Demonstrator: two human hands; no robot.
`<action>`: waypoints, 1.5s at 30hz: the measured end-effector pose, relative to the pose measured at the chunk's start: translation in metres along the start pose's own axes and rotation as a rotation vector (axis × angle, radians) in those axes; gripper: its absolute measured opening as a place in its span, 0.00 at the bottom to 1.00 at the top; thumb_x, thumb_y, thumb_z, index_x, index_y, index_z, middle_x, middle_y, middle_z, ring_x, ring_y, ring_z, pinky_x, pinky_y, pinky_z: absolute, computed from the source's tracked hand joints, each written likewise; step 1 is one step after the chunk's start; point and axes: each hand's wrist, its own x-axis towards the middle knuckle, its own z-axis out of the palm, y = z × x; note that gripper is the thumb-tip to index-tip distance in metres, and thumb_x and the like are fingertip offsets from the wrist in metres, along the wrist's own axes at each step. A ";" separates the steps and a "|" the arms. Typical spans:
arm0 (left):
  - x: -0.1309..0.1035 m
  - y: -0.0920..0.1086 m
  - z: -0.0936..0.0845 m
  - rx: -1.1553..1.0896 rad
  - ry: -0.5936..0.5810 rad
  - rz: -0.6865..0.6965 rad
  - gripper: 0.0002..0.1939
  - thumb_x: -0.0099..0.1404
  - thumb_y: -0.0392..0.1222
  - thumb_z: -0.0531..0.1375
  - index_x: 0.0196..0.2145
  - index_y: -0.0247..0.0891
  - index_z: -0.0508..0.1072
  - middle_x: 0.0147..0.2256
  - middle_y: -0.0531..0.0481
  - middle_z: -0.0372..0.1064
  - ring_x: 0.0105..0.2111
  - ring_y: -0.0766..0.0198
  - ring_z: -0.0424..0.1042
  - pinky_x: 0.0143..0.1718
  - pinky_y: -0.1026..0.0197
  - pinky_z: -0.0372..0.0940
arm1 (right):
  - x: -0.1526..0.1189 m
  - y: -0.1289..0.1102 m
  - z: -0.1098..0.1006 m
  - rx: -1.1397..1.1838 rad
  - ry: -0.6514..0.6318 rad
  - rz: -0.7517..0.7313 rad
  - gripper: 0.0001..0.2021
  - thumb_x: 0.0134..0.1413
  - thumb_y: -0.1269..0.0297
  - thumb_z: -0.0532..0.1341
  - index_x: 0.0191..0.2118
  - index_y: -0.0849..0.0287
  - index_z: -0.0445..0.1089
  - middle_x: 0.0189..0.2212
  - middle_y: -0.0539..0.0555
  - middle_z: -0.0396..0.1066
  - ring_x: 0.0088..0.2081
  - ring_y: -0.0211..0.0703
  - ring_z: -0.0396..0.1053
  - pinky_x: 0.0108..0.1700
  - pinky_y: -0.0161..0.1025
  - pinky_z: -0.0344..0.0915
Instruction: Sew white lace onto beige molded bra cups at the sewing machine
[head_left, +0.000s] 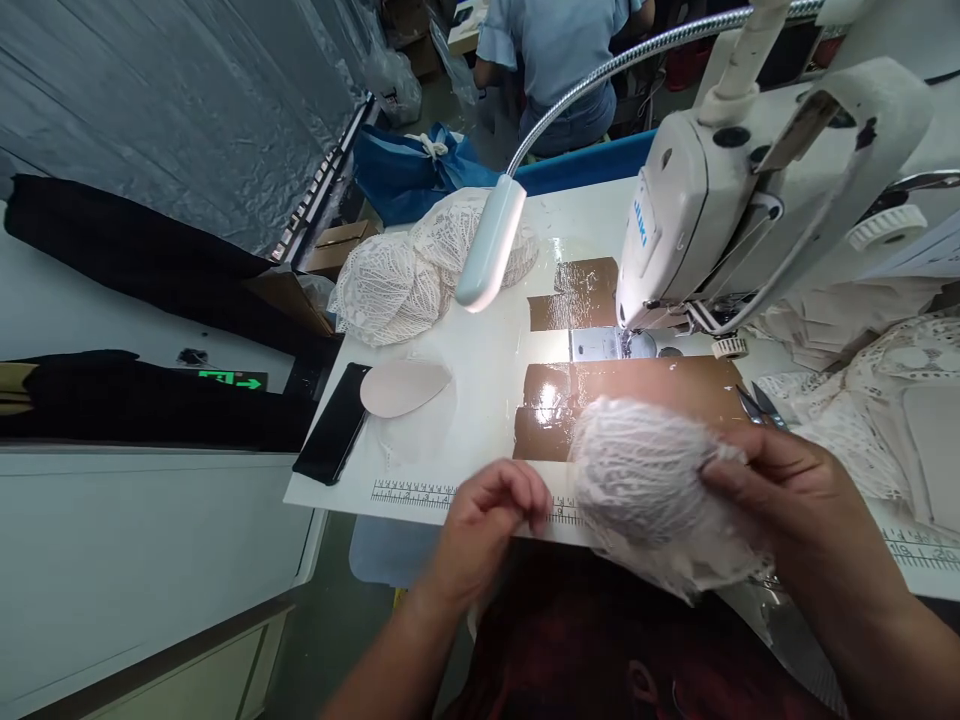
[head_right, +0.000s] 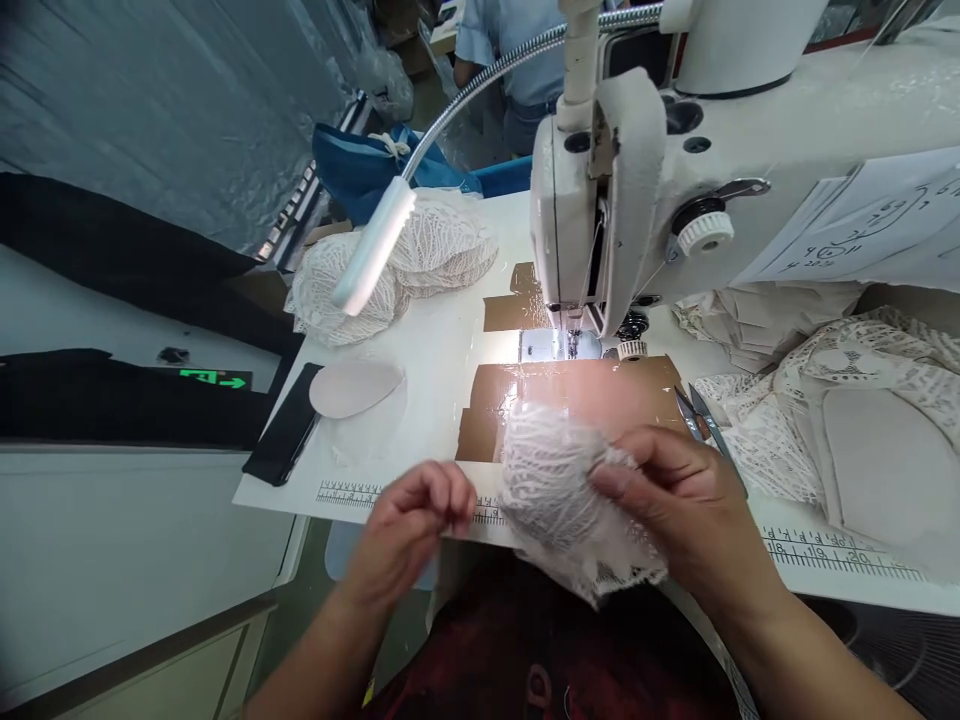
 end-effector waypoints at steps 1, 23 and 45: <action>0.000 0.010 -0.001 0.160 0.008 0.138 0.09 0.57 0.39 0.67 0.37 0.39 0.75 0.42 0.47 0.71 0.43 0.60 0.72 0.42 0.61 0.68 | -0.001 -0.002 0.003 -0.013 -0.116 0.012 0.10 0.53 0.56 0.66 0.26 0.54 0.71 0.24 0.50 0.72 0.25 0.40 0.70 0.27 0.35 0.68; 0.044 0.029 0.018 0.437 -0.393 -0.060 0.11 0.58 0.42 0.67 0.39 0.35 0.77 0.35 0.48 0.70 0.33 0.65 0.68 0.34 0.65 0.64 | 0.006 -0.014 0.024 -0.440 -0.063 -0.355 0.07 0.55 0.66 0.65 0.26 0.51 0.69 0.29 0.46 0.76 0.32 0.38 0.74 0.33 0.34 0.68; 0.055 0.021 0.017 -0.078 0.123 -0.122 0.17 0.52 0.50 0.68 0.27 0.33 0.69 0.24 0.52 0.67 0.22 0.69 0.64 0.25 0.66 0.62 | 0.029 0.005 -0.002 0.212 -0.078 0.185 0.22 0.45 0.54 0.70 0.47 0.53 0.70 0.34 0.51 0.73 0.34 0.39 0.71 0.35 0.34 0.71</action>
